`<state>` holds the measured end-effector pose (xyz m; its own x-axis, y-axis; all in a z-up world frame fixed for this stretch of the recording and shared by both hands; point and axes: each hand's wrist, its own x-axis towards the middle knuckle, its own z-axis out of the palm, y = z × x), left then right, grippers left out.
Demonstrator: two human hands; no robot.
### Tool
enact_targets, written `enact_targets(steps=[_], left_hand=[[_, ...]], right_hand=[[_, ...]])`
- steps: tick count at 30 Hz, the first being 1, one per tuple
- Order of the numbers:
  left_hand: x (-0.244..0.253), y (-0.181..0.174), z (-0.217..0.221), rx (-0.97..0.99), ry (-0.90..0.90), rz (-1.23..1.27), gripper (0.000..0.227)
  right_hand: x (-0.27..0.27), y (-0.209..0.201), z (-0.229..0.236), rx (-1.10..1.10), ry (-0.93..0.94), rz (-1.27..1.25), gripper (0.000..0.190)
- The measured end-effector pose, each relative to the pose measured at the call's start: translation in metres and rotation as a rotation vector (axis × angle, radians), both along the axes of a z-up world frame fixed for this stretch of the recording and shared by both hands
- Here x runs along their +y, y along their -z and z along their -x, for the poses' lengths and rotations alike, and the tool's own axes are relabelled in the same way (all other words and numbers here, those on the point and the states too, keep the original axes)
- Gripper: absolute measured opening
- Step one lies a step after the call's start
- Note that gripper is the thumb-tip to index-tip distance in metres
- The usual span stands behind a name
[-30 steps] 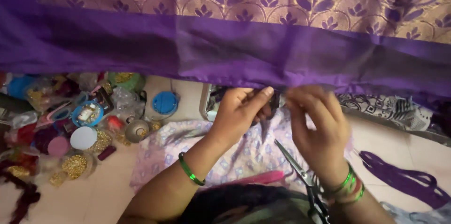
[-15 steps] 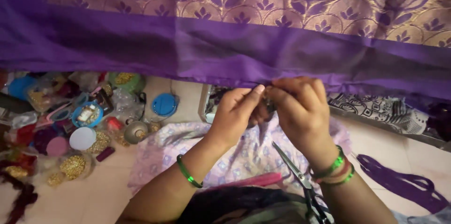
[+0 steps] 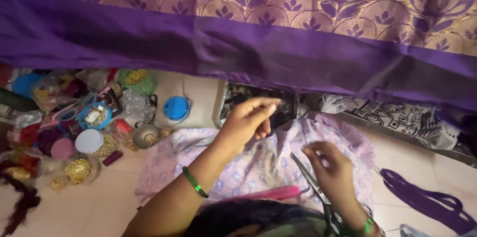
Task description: Manually stitching a purple and gold saree edge with needle and thread.
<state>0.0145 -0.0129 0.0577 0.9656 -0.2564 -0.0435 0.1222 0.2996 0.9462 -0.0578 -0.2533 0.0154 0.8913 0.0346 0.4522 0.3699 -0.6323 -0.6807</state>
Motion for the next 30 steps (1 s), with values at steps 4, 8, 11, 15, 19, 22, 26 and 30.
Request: enact_targets(steps=[4, 8, 11, 15, 19, 22, 26, 30], left_hand=[[-0.005, -0.006, 0.002, -0.017, 0.012, -0.086, 0.033], [-0.020, -0.016, -0.008, -0.065, 0.033, -0.049, 0.024], [-0.029, -0.010, -0.015, -0.192, -0.004, -0.060, 0.016], [-0.031, -0.021, -0.018, -0.328, -0.051, -0.057, 0.014], [-0.032, -0.014, -0.023, -0.307, -0.035, -0.023, 0.013], [-0.032, -0.015, -0.023, -0.238, 0.005, -0.005, 0.012], [-0.034, -0.016, -0.020, -0.188, -0.053, -0.111, 0.014], [-0.033, -0.017, -0.019, -0.174, -0.048, -0.070, 0.015]], right_hand=[[-0.047, 0.056, 0.030, 0.501, 0.040, -0.181, 0.016], [-0.059, 0.060, 0.051, 0.681, 0.098, -0.193, 0.019], [-0.066, 0.062, 0.057, 0.696, 0.109, -0.169, 0.019], [-0.074, 0.071, 0.058, 0.703, 0.077, -0.159, 0.020], [-0.074, 0.074, 0.059, 0.702, 0.037, -0.062, 0.018], [-0.074, 0.075, 0.060, 0.714, -0.013, -0.024, 0.015], [-0.073, 0.070, 0.062, 0.758, -0.106, -0.046, 0.013], [-0.072, 0.066, 0.061, 0.750, -0.134, -0.048, 0.013]])
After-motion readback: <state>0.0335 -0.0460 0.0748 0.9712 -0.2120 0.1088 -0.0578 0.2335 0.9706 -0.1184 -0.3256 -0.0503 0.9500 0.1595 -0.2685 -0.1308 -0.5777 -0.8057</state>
